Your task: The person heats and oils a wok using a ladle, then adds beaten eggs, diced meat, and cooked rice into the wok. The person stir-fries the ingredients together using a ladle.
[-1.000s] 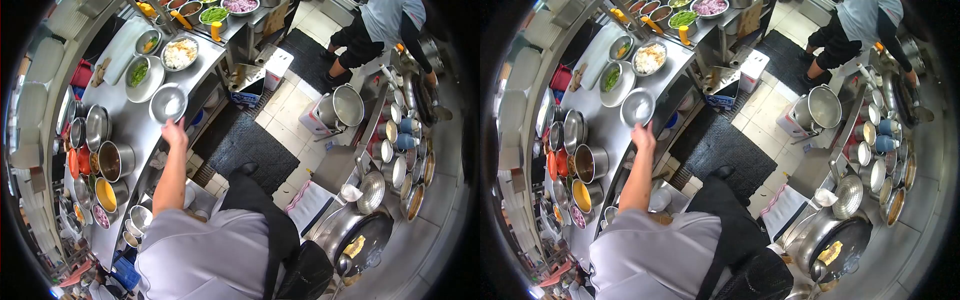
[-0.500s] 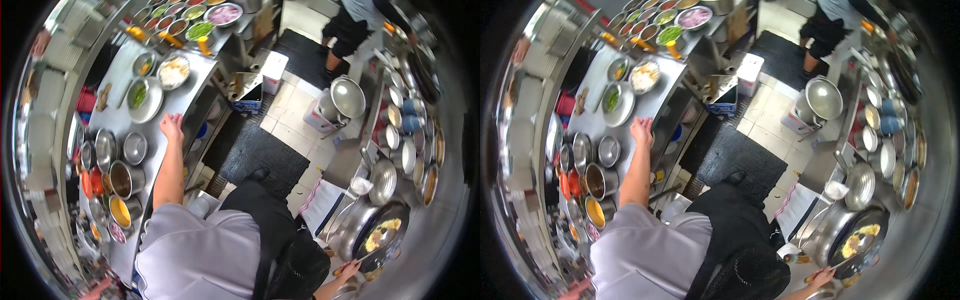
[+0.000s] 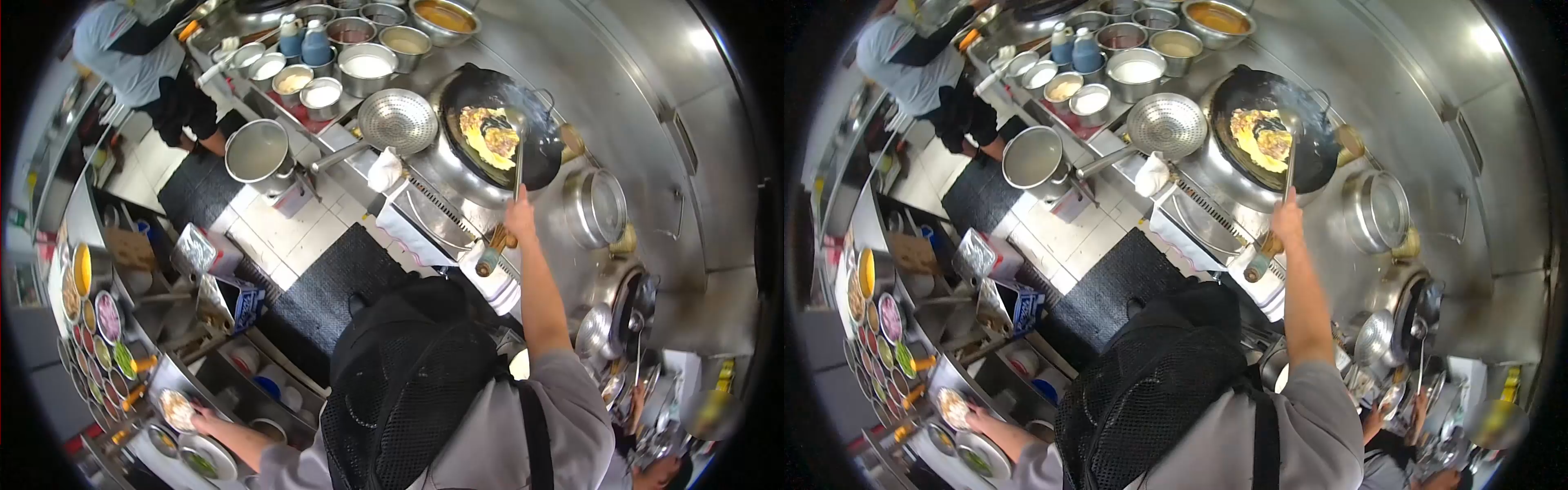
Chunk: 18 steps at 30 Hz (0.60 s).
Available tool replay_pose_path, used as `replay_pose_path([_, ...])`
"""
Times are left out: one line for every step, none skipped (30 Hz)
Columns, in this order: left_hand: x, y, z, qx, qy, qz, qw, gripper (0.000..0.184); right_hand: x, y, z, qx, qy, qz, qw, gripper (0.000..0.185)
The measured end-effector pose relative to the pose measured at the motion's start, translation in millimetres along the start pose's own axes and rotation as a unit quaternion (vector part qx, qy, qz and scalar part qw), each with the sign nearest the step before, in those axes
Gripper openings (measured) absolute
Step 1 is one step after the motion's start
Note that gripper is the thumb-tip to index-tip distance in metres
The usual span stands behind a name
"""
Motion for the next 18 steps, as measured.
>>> replay_pose_path([16.8,0.9,4.6,-0.159,-0.027,-0.038,0.986,0.050,9.8,-0.1,-9.5,0.139,0.037,-0.008,0.990,0.054])
replay_pose_path([34.5,5.1,9.9,-0.312,-0.055,-0.077,0.945,0.046,17.5,-2.2,-11.9,0.277,0.075,-0.014,0.958,0.056])
replay_pose_path([54.1,3.6,18.5,-0.309,-0.098,-0.090,0.942,0.041,28.0,2.5,10.0,0.274,0.072,-0.019,0.959,0.056])
replay_pose_path([76.8,3.3,26.5,-0.306,-0.141,-0.105,0.936,0.036,46.2,9.0,40.6,0.087,-0.040,0.018,0.995,0.056])
replay_pose_path([119.0,-21.5,38.3,-0.375,-0.111,-0.094,0.916,0.035,60.2,7.0,50.5,-0.106,-0.149,0.053,0.982,0.056])
replay_pose_path([141.9,-32.2,55.4,-0.389,-0.098,-0.047,0.915,0.034,39.3,21.3,39.9,-0.110,-0.153,0.047,0.981,0.056])
replay_pose_path([151.9,-42.4,70.2,-0.403,-0.084,-0.001,0.911,0.033,8.9,24.6,14.2,-0.379,-0.280,0.111,0.875,0.057])
replay_pose_path([147.2,-45.7,90.8,-0.416,-0.066,0.037,0.906,0.031,-1.8,16.4,0.8,-0.510,-0.321,0.140,0.786,0.057])
replay_pose_path([146.4,-49.4,110.9,-0.427,-0.048,0.072,0.900,0.029,-10.8,9.1,-11.6,-0.614,-0.372,0.160,0.677,0.058])
replay_pose_path([171.8,-75.0,132.5,-0.409,-0.039,0.121,0.904,0.028,-28.8,10.4,-23.1,-0.512,-0.252,0.121,0.812,0.057])
replay_pose_path([193.2,-99.0,151.6,-0.421,-0.018,0.159,0.893,0.031,-38.4,11.6,-19.9,-0.389,-0.123,0.075,0.910,0.057])
replay_pose_path([215.3,-122.9,170.7,-0.433,0.003,0.197,0.879,0.034,-19.9,1.4,-8.0,-0.246,-0.077,0.036,0.966,0.058])
replay_pose_path([238.2,-146.8,189.5,-0.445,0.022,0.235,0.864,0.038,-3.5,-1.5,5.2,-0.251,-0.078,0.032,0.964,0.058])
replay_pose_path([231.4,-153.4,210.5,-0.502,-0.032,0.286,0.816,0.039,12.8,-2.8,21.7,-0.230,-0.088,0.043,0.968,0.057])
replay_pose_path([256.5,-173.4,227.1,-0.492,-0.019,0.314,0.812,0.039,27.8,-1.1,38.6,-0.210,-0.098,0.053,0.971,0.057])
replay_pose_path([284.1,-194.9,243.2,-0.481,-0.005,0.341,0.808,0.039,39.4,2.4,53.4,-0.189,-0.108,0.062,0.974,0.056])
replay_pose_path([351.0,-233.1,253.0,-0.406,0.078,0.344,0.843,0.039,47.9,6.8,60.5,-0.169,-0.122,0.071,0.976,0.056])
replay_pose_path([351.9,-239.5,275.5,-0.436,0.098,0.377,0.811,0.040,51.3,10.5,58.2,-0.148,-0.138,0.079,0.976,0.056])
Point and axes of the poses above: each hand's wrist, its own x-axis away from the middle knuckle, its own y-axis out of the back of the hand, z = x × y, the point moved 7 cm from there along -x, towards the middle knuckle, and after that the axes turned 10 degrees about -x, right-handed, at the moved point
